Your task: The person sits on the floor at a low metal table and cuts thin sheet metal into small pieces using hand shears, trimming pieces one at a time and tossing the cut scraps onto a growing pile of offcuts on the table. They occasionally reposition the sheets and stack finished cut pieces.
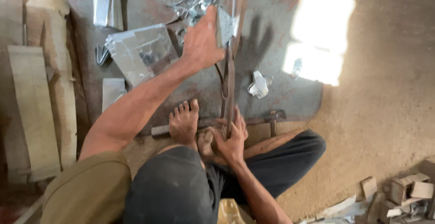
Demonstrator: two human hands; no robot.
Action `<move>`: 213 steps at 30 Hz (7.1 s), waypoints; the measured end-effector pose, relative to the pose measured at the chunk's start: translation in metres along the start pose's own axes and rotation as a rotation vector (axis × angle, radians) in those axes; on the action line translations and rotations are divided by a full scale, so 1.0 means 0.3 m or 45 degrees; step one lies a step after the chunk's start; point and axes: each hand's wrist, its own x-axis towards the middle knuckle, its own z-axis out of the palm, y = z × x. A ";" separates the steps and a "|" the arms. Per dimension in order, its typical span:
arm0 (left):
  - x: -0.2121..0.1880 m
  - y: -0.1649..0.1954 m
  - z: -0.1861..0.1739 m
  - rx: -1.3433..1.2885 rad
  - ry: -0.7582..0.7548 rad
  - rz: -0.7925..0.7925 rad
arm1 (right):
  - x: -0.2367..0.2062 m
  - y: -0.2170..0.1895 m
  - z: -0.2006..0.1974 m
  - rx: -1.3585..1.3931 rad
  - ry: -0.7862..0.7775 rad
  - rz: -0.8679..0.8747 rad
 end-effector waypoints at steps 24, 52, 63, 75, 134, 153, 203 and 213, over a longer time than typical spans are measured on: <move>-0.482 -0.012 -0.005 -1.761 -0.650 -0.373 | 0.355 -0.217 -0.158 0.159 -0.200 -0.819; 0.130 -0.206 -0.021 -1.615 0.258 -0.333 | -0.085 0.036 -0.043 0.622 -0.327 0.498; 0.061 -0.174 0.052 -1.640 0.172 -0.279 | -0.059 -0.017 -0.071 0.767 -0.360 0.321; 0.054 -0.162 0.074 -1.682 0.213 -0.329 | -0.042 0.051 0.019 1.025 -0.297 0.442; -0.551 -0.191 0.105 -1.830 -0.423 -0.722 | 0.164 -0.132 -0.027 0.116 0.500 -0.597; -0.521 -0.065 0.010 -1.543 -0.754 -0.391 | 0.178 -0.123 -0.180 0.291 -0.121 -0.785; 0.170 -0.073 0.066 -1.462 0.216 -0.359 | -0.027 0.100 0.009 0.824 -0.362 0.236; 0.172 -0.067 0.068 -1.530 0.232 -0.346 | 0.010 0.145 0.088 1.028 -0.272 0.508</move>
